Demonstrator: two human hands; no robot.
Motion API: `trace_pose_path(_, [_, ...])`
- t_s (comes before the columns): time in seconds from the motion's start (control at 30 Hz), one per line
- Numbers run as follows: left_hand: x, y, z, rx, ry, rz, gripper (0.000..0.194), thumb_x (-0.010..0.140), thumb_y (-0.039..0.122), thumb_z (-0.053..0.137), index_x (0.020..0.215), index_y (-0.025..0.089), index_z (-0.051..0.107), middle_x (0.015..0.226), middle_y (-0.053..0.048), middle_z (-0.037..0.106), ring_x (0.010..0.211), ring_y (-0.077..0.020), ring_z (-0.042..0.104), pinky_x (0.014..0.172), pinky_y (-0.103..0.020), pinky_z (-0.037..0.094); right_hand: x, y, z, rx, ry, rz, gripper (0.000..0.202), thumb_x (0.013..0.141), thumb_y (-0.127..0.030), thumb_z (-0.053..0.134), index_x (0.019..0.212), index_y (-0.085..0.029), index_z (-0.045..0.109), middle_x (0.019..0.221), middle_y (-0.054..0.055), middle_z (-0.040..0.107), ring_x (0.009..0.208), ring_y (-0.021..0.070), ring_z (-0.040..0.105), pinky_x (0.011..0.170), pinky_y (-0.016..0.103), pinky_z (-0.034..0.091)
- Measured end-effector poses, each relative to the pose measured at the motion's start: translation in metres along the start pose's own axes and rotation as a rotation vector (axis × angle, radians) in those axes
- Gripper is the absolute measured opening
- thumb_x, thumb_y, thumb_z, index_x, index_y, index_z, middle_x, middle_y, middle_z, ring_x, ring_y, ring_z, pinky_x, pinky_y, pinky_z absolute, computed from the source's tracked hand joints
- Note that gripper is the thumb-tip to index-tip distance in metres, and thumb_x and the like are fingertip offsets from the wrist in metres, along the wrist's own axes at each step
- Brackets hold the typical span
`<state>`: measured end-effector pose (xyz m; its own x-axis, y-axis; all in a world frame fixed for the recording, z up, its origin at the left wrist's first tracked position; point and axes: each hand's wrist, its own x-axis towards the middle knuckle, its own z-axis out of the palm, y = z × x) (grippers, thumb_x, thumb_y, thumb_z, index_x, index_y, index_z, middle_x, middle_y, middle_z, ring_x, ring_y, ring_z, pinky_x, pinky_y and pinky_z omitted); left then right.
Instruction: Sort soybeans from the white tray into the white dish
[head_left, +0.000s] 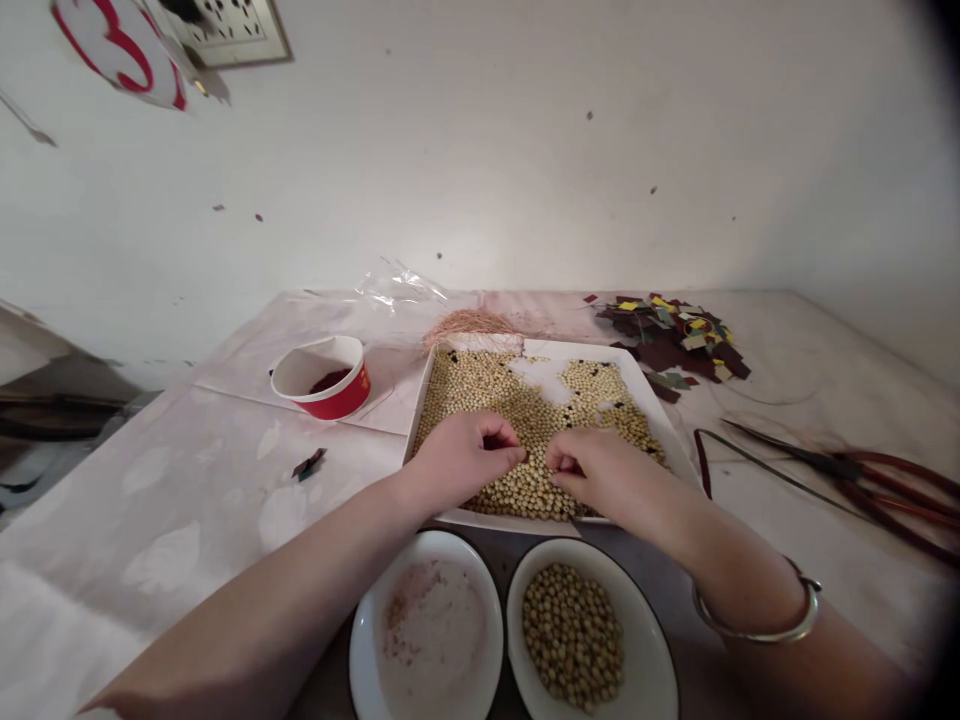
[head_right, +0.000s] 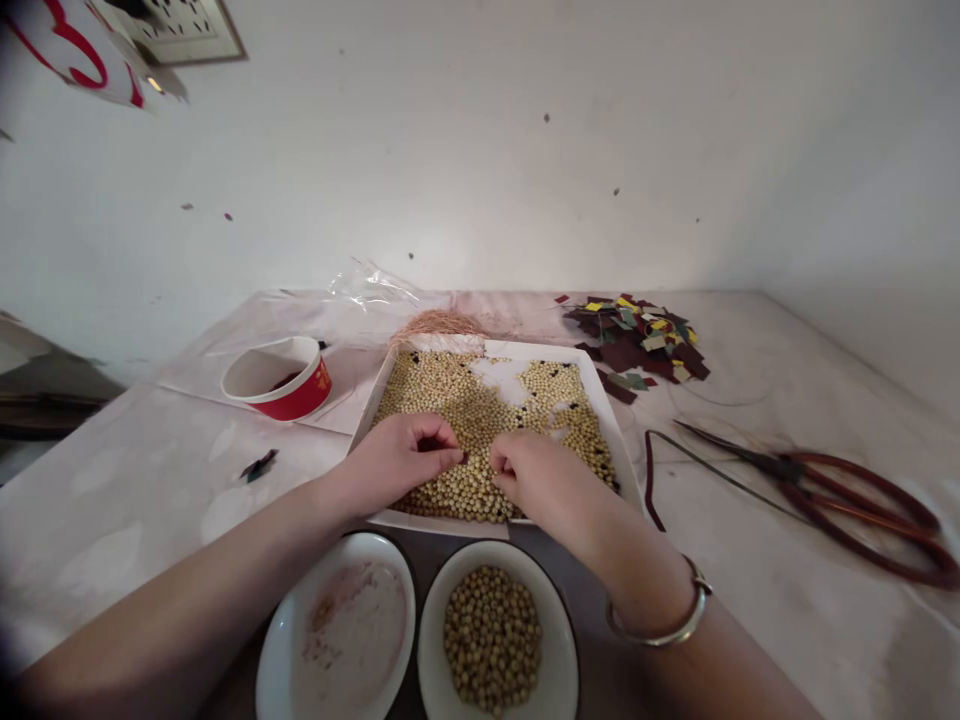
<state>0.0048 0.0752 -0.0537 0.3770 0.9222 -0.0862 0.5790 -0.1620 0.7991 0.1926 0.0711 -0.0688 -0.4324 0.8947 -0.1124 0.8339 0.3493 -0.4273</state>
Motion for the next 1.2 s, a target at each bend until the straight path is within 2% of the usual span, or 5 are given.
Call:
trace_pose_path(0.57, [0.002, -0.007, 0.003, 0.081, 0.007, 0.003, 0.016, 0.075, 0.032, 0.055, 0.072, 0.018, 0.063, 0.066, 0.003, 0.06, 0.063, -0.0109, 0.05, 0.056, -0.021, 0.034, 0.002, -0.008, 0.01, 0.067, 0.109, -0.124, 0.014, 0.072, -0.006, 0.053, 0.067, -0.018, 0.059, 0.069, 0.002, 0.059, 0.065, 0.0136, 0.051, 0.059, 0.024, 0.036])
trace_pose_path(0.7, [0.003, -0.007, 0.003, 0.078, 0.006, 0.007, 0.017, 0.076, 0.033, 0.055, 0.073, 0.019, 0.064, 0.068, 0.002, 0.061, 0.064, -0.0113, 0.051, 0.057, -0.022, 0.034, 0.0, -0.007, 0.004, 0.093, 0.126, -0.119, 0.014, 0.074, -0.007, 0.054, 0.068, -0.018, 0.06, 0.07, 0.001, 0.061, 0.066, 0.0139, 0.053, 0.062, 0.025, 0.037])
trace_pose_path(0.8, [0.002, -0.007, 0.001, 0.047, -0.006, 0.001, 0.02, 0.076, 0.035, 0.054, 0.075, 0.019, 0.066, 0.067, 0.002, 0.06, 0.062, -0.011, 0.049, 0.055, -0.022, 0.032, -0.004, -0.012, -0.005, 0.12, 0.221, -0.095, 0.011, 0.076, -0.012, 0.056, 0.068, -0.019, 0.059, 0.069, 0.0, 0.06, 0.065, 0.014, 0.053, 0.06, 0.025, 0.037])
trace_pose_path(0.93, [-0.002, -0.004, -0.002, -0.092, -0.042, -0.013, 0.022, 0.075, 0.036, 0.055, 0.075, 0.017, 0.065, 0.062, 0.003, 0.054, 0.058, -0.0098, 0.044, 0.052, -0.021, 0.029, -0.009, -0.023, -0.01, 0.215, 0.365, -0.179, 0.014, 0.078, -0.013, 0.055, 0.066, -0.02, 0.056, 0.069, 0.0, 0.058, 0.066, 0.013, 0.053, 0.06, 0.024, 0.038])
trace_pose_path(1.2, [-0.005, 0.004, -0.005, -0.58, -0.121, -0.149, 0.029, 0.065, 0.041, 0.064, 0.068, 0.013, 0.056, 0.058, 0.004, 0.048, 0.052, -0.0073, 0.038, 0.05, -0.021, 0.026, -0.01, -0.03, -0.001, 0.209, 0.468, -0.226, 0.015, 0.08, -0.012, 0.053, 0.066, -0.019, 0.055, 0.072, 0.001, 0.057, 0.067, 0.0136, 0.053, 0.063, 0.027, 0.039])
